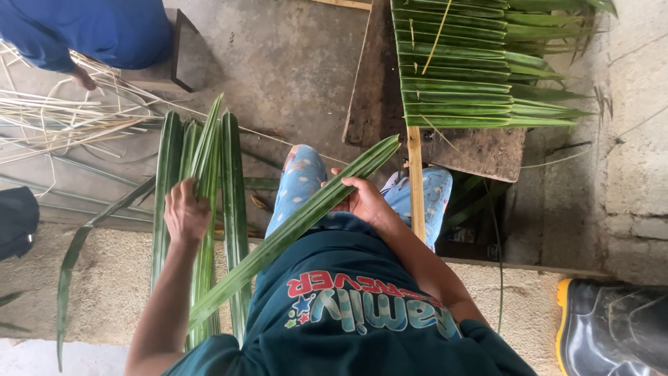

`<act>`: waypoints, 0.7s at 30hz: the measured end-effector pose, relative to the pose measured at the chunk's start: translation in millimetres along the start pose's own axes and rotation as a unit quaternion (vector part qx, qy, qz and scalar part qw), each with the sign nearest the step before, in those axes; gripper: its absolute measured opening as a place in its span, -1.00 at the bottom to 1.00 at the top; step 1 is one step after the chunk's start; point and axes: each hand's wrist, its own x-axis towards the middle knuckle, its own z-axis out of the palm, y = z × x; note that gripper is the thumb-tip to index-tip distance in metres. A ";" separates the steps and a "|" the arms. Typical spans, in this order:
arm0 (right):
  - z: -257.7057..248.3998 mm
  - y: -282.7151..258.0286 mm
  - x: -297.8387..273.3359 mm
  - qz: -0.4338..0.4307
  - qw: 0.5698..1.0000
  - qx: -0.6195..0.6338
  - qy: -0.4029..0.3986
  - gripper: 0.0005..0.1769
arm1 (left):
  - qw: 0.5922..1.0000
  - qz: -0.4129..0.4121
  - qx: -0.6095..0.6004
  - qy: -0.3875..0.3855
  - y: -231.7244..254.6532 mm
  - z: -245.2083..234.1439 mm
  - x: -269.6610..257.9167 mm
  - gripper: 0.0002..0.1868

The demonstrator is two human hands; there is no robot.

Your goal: Weaving palm leaves over a wooden stick to create a thatched panel

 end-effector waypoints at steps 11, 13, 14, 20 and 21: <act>-19.6 -4.1 14.0 0.022 0.998 0.057 0.036 -0.53 | 0.987 0.124 -0.057 -0.085 122.4 -56.4 93.3 -0.44; -23.5 -11.9 15.4 0.002 0.997 0.065 0.039 -0.57 | 0.976 0.175 -0.075 -0.105 135.2 -46.6 116.0 -0.49; -21.7 -8.7 10.7 0.005 0.997 0.067 0.042 -0.57 | 0.976 0.174 -0.075 -0.109 140.1 -48.5 127.0 -0.49; -7.4 -13.5 -7.8 0.016 0.997 0.070 0.010 -0.60 | 0.918 0.389 0.048 -0.057 191.1 -67.4 192.5 -0.45; -4.5 -15.7 -10.0 0.002 0.997 0.081 0.001 -0.55 | 0.879 0.468 0.081 0.031 196.4 -62.9 199.0 -0.45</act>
